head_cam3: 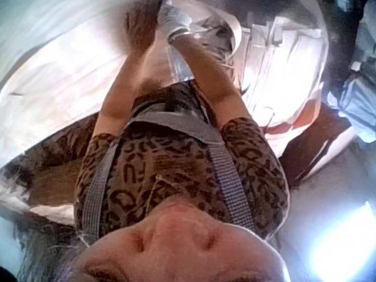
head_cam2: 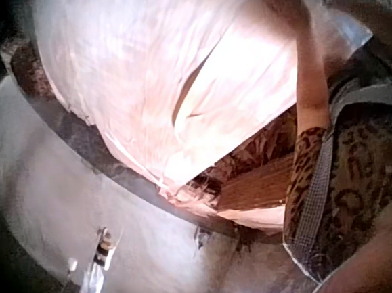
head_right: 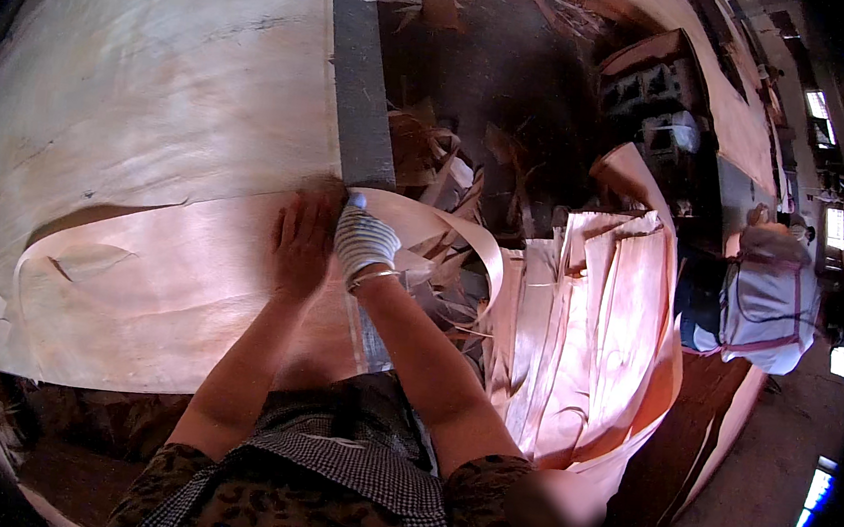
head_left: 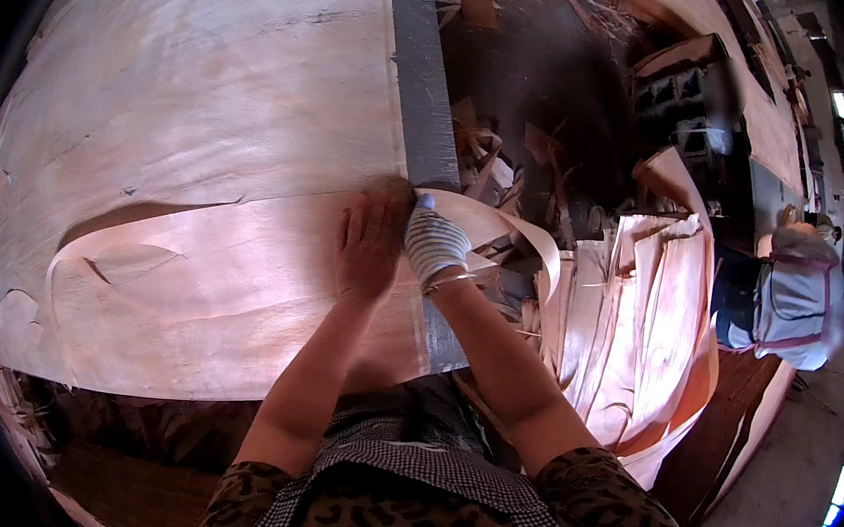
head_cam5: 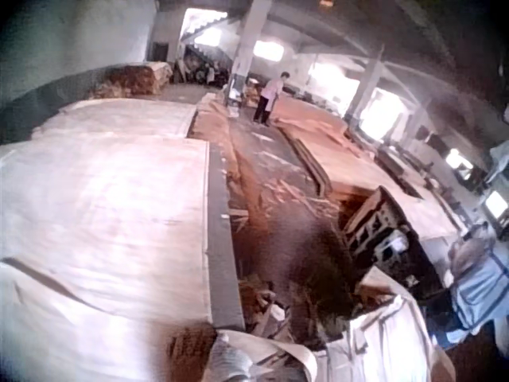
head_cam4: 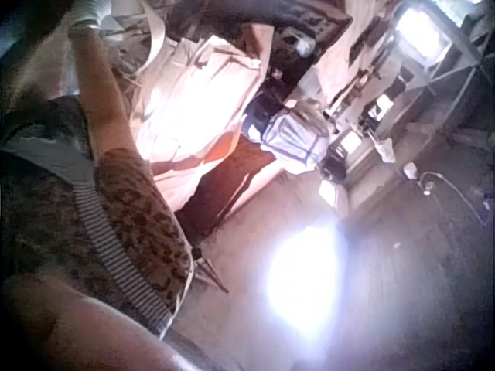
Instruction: The person cuts thin strips of wood veneer with a knife and applies small pieces of tape to the wood surfaces while standing at a large stack.
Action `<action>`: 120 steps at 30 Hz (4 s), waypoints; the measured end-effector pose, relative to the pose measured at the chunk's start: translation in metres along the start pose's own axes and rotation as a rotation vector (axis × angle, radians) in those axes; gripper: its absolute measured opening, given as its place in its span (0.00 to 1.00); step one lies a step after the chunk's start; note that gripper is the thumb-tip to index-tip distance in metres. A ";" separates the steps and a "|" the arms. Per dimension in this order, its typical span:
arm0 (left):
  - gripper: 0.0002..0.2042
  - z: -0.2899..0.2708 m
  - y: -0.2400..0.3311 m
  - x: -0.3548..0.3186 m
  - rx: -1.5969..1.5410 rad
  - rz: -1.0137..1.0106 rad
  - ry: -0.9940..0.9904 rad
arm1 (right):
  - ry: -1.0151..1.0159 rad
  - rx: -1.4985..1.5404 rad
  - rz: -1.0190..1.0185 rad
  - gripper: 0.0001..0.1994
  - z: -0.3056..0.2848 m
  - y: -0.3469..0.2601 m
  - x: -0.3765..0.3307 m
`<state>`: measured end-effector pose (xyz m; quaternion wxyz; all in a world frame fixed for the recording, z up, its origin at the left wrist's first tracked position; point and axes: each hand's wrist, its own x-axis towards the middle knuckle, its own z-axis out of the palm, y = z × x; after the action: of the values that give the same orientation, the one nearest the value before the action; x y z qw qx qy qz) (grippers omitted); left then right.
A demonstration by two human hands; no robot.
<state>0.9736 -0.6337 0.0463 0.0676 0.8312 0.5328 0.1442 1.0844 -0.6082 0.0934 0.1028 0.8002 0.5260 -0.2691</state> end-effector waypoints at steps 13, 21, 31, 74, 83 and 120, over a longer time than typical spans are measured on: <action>0.23 0.006 -0.023 -0.012 -0.163 -0.077 0.204 | 0.177 -0.192 -0.380 0.13 0.050 0.068 -0.103; 0.23 -0.060 -0.152 -0.048 0.056 -0.543 0.319 | 0.110 -0.061 -0.938 0.08 0.036 -0.090 -0.015; 0.36 -0.062 -0.141 -0.052 0.086 -0.622 0.178 | -0.266 -0.413 -0.817 0.11 0.040 -0.061 -0.044; 0.31 -0.163 -0.311 -0.058 0.282 -0.482 -0.155 | 0.217 -0.145 -0.813 0.11 0.033 -0.054 -0.049; 0.02 -0.240 -0.249 -0.251 0.079 -0.407 0.188 | 0.233 -0.179 -0.860 0.13 0.029 -0.052 -0.030; 0.16 -0.324 -0.498 -0.703 -0.435 -1.079 0.238 | 0.435 -0.164 -0.763 0.12 0.249 -0.461 -0.222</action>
<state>0.1669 -1.0726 0.1035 0.2400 0.3881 0.8421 0.2874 0.5235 -0.6981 0.0606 -0.0540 0.5763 0.8124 -0.0706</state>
